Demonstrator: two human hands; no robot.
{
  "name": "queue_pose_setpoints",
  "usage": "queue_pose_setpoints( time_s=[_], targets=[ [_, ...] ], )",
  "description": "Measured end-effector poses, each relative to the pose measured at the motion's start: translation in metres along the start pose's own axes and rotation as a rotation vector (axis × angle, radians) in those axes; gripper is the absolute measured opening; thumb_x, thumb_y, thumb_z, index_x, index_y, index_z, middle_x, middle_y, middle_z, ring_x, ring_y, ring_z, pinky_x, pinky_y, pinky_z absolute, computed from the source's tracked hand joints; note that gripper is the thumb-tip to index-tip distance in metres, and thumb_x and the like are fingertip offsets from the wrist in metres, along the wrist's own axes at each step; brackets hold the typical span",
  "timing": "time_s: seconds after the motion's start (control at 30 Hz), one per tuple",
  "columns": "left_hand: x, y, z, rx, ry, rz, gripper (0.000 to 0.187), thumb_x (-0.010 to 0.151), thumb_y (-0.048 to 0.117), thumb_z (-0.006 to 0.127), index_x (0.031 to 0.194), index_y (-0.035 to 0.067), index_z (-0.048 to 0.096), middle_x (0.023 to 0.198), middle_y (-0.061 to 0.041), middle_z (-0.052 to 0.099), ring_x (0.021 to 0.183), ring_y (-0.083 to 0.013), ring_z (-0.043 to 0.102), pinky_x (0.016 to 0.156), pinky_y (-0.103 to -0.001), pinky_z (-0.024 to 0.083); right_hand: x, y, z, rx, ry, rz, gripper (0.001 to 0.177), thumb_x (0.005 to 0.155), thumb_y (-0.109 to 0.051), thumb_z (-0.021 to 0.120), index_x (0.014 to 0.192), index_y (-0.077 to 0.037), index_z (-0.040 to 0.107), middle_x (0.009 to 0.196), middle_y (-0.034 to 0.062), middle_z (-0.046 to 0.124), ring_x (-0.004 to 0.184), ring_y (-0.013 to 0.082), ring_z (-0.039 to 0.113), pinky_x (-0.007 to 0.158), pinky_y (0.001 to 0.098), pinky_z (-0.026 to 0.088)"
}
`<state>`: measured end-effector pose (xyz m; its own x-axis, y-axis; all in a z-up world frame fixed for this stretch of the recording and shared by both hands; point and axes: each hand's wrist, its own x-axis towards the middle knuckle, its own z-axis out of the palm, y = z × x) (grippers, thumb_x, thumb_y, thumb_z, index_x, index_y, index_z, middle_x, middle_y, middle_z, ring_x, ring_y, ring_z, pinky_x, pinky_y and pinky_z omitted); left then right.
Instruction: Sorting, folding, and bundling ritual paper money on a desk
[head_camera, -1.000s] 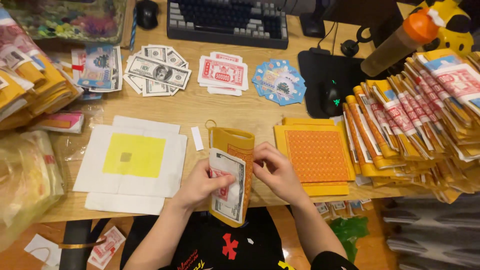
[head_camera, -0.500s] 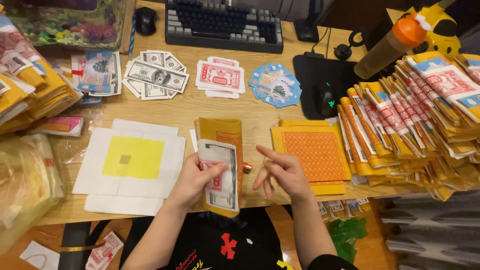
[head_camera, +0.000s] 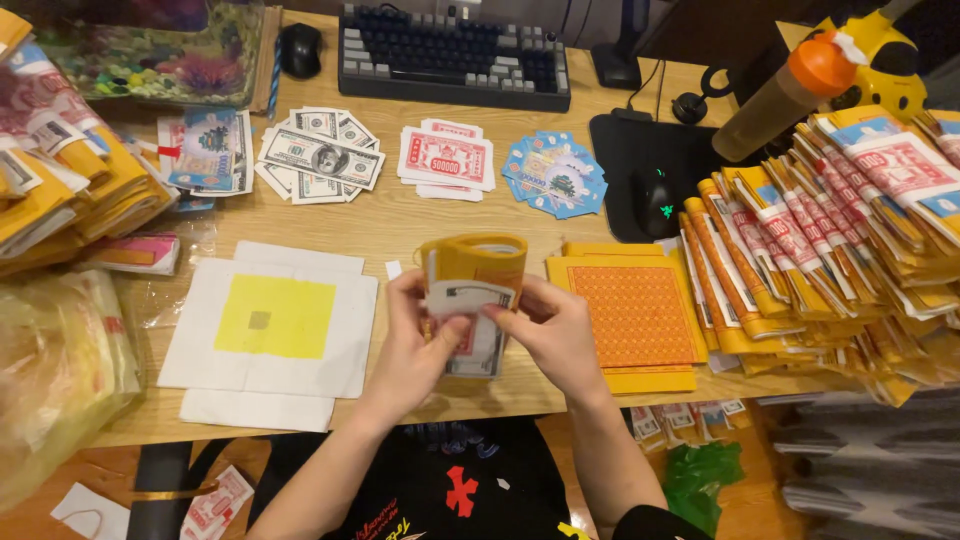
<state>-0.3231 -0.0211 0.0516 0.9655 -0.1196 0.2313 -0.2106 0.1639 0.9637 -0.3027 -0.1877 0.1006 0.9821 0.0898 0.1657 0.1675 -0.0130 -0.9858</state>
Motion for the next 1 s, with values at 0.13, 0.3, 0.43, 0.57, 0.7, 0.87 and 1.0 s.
queue_pose_setpoints(
  time_s=[0.13, 0.3, 0.43, 0.57, 0.7, 0.87, 1.0],
  targets=[
    [0.005, 0.039, 0.011, 0.505, 0.334, 0.418, 0.026, 0.089, 0.018, 0.071, 0.1, 0.01, 0.049, 0.092, -0.003, 0.046, 0.084, -0.0206, 0.05, 0.078, -0.033, 0.045, -0.001, -0.024, 0.007, -0.363, 0.073, -0.342, 0.038, 0.074, 0.003, 0.08, 0.11, -0.002, 0.07, 0.091, 0.0112, 0.074, 0.086, 0.0192, 0.069, 0.082, 0.0351, 0.056],
    [0.013, 0.067, 0.017, 0.871, 0.298, 0.599, 0.021, 0.086, 0.018, 0.076, 0.087, 0.006, 0.06, 0.086, -0.006, 0.054, 0.08, -0.0245, 0.057, 0.071, -0.034, 0.049, 0.0, -0.034, 0.029, -0.7, 0.112, -0.701, 0.039, 0.074, 0.01, 0.074, 0.112, 0.005, 0.067, 0.083, 0.0136, 0.069, 0.074, 0.0265, 0.067, 0.07, 0.036, 0.056],
    [0.016, 0.075, 0.013, 0.779, 0.126, 0.601, 0.007, 0.092, 0.011, 0.066, 0.089, 0.004, 0.065, 0.085, -0.009, 0.058, 0.09, -0.0285, 0.059, 0.077, -0.036, 0.05, 0.007, -0.021, 0.019, -0.715, 0.115, -0.721, 0.037, 0.076, 0.003, 0.078, 0.111, 0.004, 0.067, 0.081, 0.01, 0.067, 0.072, 0.0255, 0.065, 0.067, 0.0357, 0.056],
    [0.015, 0.081, -0.008, -0.149, -0.254, 0.094, 0.029, 0.094, 0.021, 0.053, 0.087, -0.003, 0.066, 0.048, -0.003, 0.052, 0.047, -0.0102, 0.046, 0.06, -0.029, 0.051, 0.02, -0.012, 0.02, -0.642, 0.043, -0.868, 0.03, 0.076, 0.005, 0.078, 0.104, 0.0, 0.069, 0.089, 0.0091, 0.069, 0.078, 0.0301, 0.068, 0.074, 0.0395, 0.057],
    [-0.002, 0.096, -0.018, -0.309, -0.219, 0.306, 0.043, 0.086, 0.002, 0.056, 0.125, -0.015, 0.051, 0.048, -0.003, 0.052, 0.042, -0.0128, 0.05, 0.07, -0.037, 0.055, 0.02, -0.013, 0.016, -0.471, -0.032, -0.856, 0.025, 0.08, -0.005, 0.077, 0.103, 0.001, 0.068, 0.093, 0.0126, 0.071, 0.083, 0.0352, 0.07, 0.076, 0.0456, 0.058],
    [0.013, 0.07, -0.031, -0.641, -0.025, 0.361, 0.035, 0.099, 0.031, 0.043, 0.099, -0.003, 0.05, 0.053, -0.014, 0.054, 0.056, -0.0289, 0.062, 0.078, -0.047, 0.052, 0.012, 0.06, -0.023, -0.035, 0.195, -0.647, 0.028, 0.081, -0.003, 0.076, 0.104, 0.003, 0.063, 0.093, 0.0106, 0.068, 0.088, 0.0212, 0.066, 0.083, 0.0415, 0.056],
    [0.018, 0.082, -0.022, 0.214, 0.345, 0.332, 0.023, 0.099, 0.017, 0.048, 0.106, 0.001, 0.063, 0.106, -0.017, 0.061, 0.106, -0.0307, 0.059, 0.095, -0.041, 0.045, 0.021, 0.029, -0.029, 0.18, 0.308, -0.39, 0.041, 0.079, 0.007, 0.073, 0.116, 0.005, 0.057, 0.1, 0.0152, 0.067, 0.095, 0.0222, 0.065, 0.089, 0.0425, 0.057]
  ],
)
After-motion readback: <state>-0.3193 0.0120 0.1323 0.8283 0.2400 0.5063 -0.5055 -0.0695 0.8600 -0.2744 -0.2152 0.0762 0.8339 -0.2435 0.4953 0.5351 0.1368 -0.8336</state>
